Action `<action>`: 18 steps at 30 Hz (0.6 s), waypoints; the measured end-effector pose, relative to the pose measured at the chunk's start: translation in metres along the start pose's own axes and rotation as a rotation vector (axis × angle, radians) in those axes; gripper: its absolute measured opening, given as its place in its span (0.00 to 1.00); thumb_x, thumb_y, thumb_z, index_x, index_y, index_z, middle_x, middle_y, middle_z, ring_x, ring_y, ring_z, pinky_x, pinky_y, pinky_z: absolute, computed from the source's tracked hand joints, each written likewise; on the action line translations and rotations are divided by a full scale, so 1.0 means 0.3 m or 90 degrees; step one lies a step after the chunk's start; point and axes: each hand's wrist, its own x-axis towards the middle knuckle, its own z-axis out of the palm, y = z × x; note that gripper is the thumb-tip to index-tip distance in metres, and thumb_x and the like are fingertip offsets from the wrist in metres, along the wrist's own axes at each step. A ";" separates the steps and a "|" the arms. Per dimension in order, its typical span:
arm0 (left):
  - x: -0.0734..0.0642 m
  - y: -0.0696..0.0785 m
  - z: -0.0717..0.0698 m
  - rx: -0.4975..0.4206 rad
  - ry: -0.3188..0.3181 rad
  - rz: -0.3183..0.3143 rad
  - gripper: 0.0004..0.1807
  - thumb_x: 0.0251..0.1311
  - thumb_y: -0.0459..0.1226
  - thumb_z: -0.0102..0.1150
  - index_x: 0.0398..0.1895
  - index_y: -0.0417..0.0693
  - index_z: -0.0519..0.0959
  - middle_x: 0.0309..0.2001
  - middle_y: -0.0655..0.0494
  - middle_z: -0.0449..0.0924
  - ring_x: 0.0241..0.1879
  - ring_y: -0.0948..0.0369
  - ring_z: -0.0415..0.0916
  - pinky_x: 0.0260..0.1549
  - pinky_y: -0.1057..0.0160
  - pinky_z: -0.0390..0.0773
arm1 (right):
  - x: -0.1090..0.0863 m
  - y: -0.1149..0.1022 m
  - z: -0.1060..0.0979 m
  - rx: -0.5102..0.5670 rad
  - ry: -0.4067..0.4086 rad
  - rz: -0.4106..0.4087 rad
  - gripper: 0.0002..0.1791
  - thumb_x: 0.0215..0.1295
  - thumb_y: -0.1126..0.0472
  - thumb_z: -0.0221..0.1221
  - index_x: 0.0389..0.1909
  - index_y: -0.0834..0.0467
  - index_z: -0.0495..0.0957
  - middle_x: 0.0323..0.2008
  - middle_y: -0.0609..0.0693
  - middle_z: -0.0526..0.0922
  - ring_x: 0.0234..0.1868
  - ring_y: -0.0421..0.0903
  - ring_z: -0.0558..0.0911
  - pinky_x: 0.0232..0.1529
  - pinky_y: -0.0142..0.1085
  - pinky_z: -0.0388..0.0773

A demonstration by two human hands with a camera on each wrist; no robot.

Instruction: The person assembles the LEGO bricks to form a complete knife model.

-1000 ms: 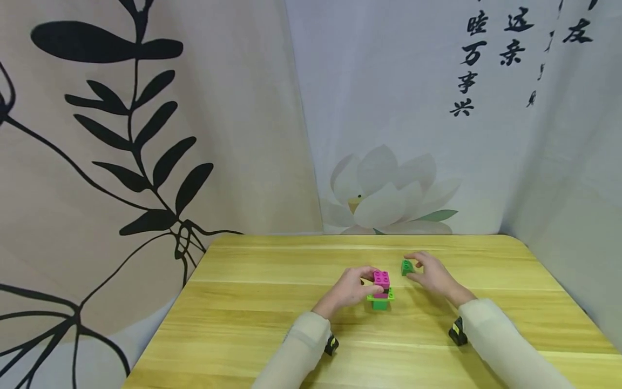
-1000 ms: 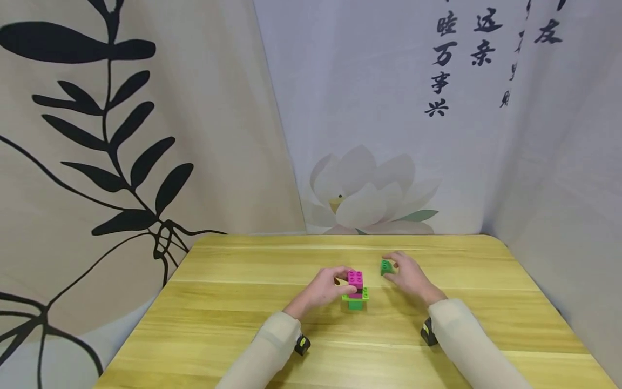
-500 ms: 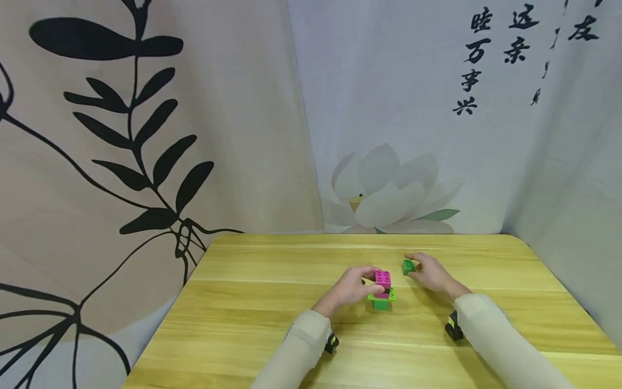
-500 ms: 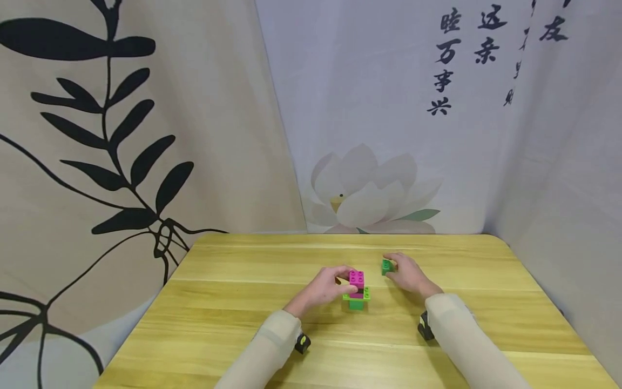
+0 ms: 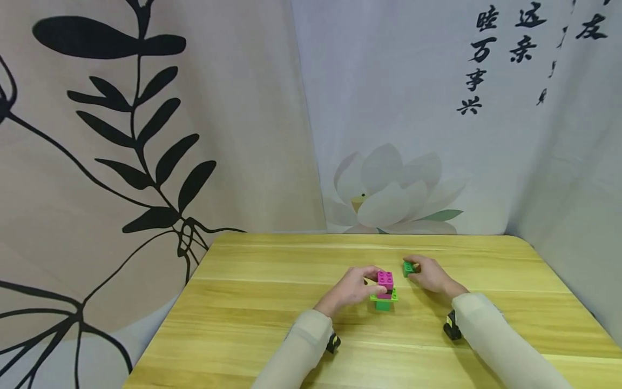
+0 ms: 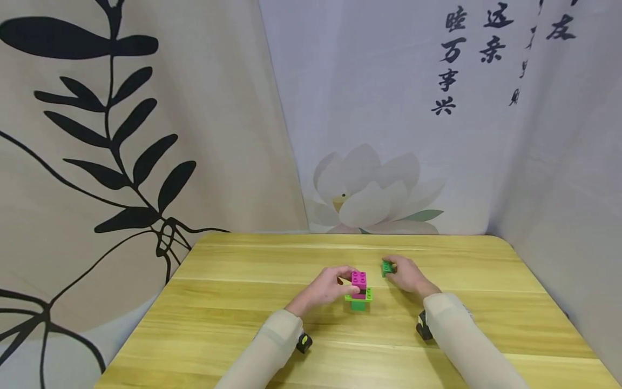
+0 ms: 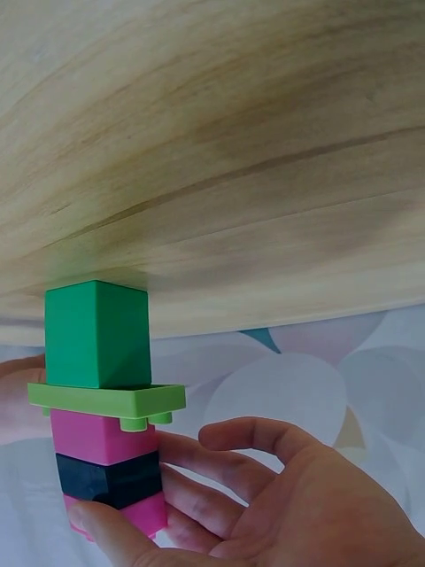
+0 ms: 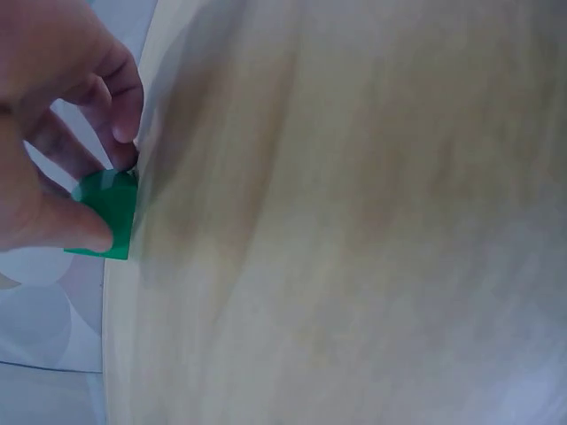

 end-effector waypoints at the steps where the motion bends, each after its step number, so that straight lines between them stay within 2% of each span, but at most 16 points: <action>1: 0.000 -0.001 0.000 0.002 -0.001 0.000 0.19 0.58 0.46 0.64 0.52 0.53 0.79 0.41 0.66 0.79 0.46 0.61 0.76 0.40 0.69 0.73 | 0.001 0.001 0.001 -0.001 -0.004 0.000 0.26 0.59 0.69 0.60 0.59 0.69 0.69 0.50 0.66 0.76 0.43 0.56 0.79 0.43 0.50 0.76; 8: 0.004 0.001 -0.004 0.000 -0.003 0.003 0.19 0.59 0.46 0.63 0.52 0.53 0.78 0.41 0.67 0.79 0.44 0.64 0.76 0.40 0.69 0.73 | -0.004 -0.003 0.001 0.001 -0.014 0.015 0.25 0.58 0.68 0.61 0.58 0.66 0.71 0.49 0.61 0.78 0.44 0.53 0.78 0.44 0.48 0.76; 18: 0.001 0.001 0.002 -0.013 0.002 -0.010 0.19 0.58 0.45 0.64 0.52 0.53 0.79 0.40 0.66 0.79 0.45 0.60 0.76 0.41 0.69 0.74 | -0.055 -0.059 -0.017 -0.027 -0.014 -0.043 0.25 0.59 0.66 0.63 0.57 0.65 0.72 0.51 0.59 0.78 0.48 0.56 0.77 0.49 0.52 0.74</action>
